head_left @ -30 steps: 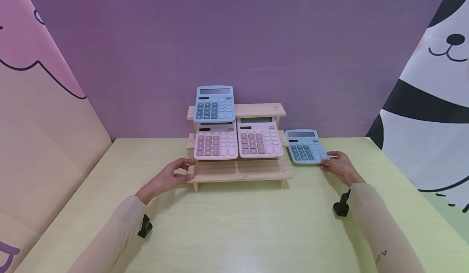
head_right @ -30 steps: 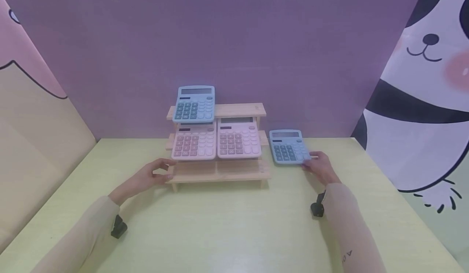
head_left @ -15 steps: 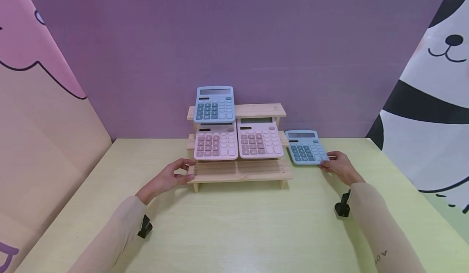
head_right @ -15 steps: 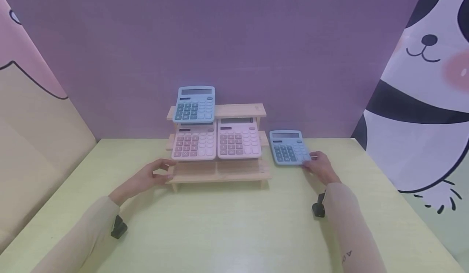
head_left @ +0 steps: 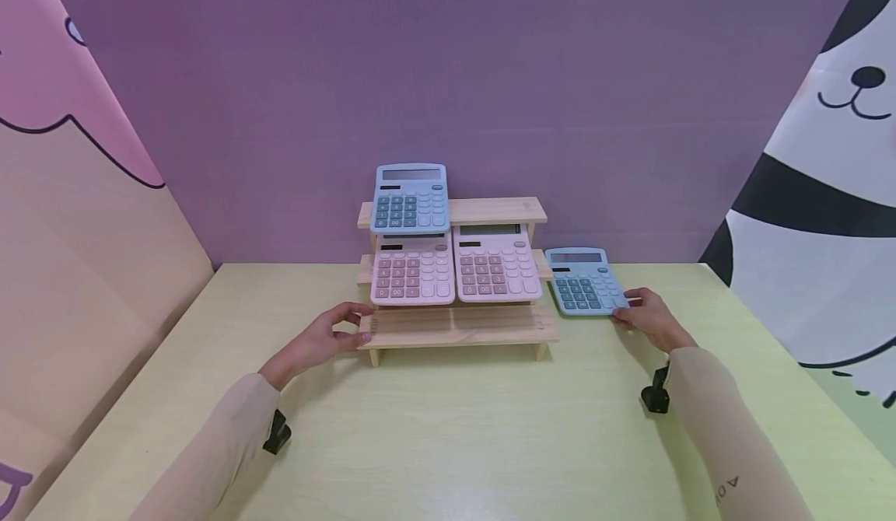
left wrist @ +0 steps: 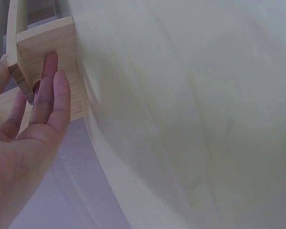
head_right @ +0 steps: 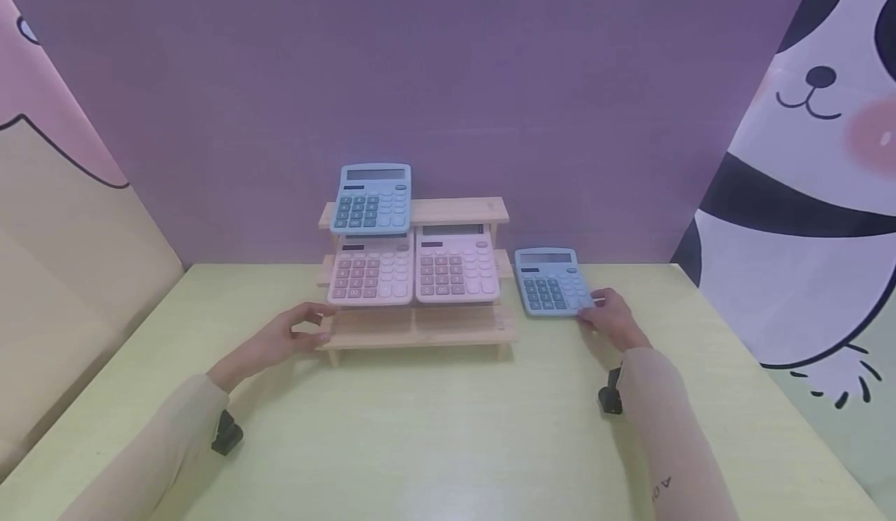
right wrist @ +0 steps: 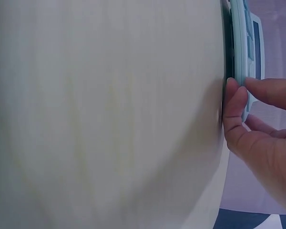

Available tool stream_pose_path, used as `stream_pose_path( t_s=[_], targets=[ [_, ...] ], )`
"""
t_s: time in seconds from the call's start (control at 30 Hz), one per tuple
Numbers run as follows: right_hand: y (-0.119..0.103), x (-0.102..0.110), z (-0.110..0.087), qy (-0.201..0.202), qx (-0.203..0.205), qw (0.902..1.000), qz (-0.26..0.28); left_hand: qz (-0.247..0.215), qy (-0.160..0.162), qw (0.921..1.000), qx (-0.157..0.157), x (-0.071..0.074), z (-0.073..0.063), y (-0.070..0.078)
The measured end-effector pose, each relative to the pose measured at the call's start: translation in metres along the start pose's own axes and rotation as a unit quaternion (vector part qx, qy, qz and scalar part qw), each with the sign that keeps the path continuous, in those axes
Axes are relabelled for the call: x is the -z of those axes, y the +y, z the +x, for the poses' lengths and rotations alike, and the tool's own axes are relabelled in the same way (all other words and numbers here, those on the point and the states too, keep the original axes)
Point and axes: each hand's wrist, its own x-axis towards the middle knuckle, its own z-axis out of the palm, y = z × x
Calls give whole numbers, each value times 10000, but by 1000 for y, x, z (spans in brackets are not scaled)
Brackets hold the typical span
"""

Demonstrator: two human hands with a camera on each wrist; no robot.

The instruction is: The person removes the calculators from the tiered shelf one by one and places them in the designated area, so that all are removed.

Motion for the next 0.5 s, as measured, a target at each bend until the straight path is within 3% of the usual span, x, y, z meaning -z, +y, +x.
stream_pose_path(
  t_s=[0.5],
  targets=[
    [0,3,1,-173,-226,9994,192,-42,-17,10000,-14,0,-2,2]
  ],
)
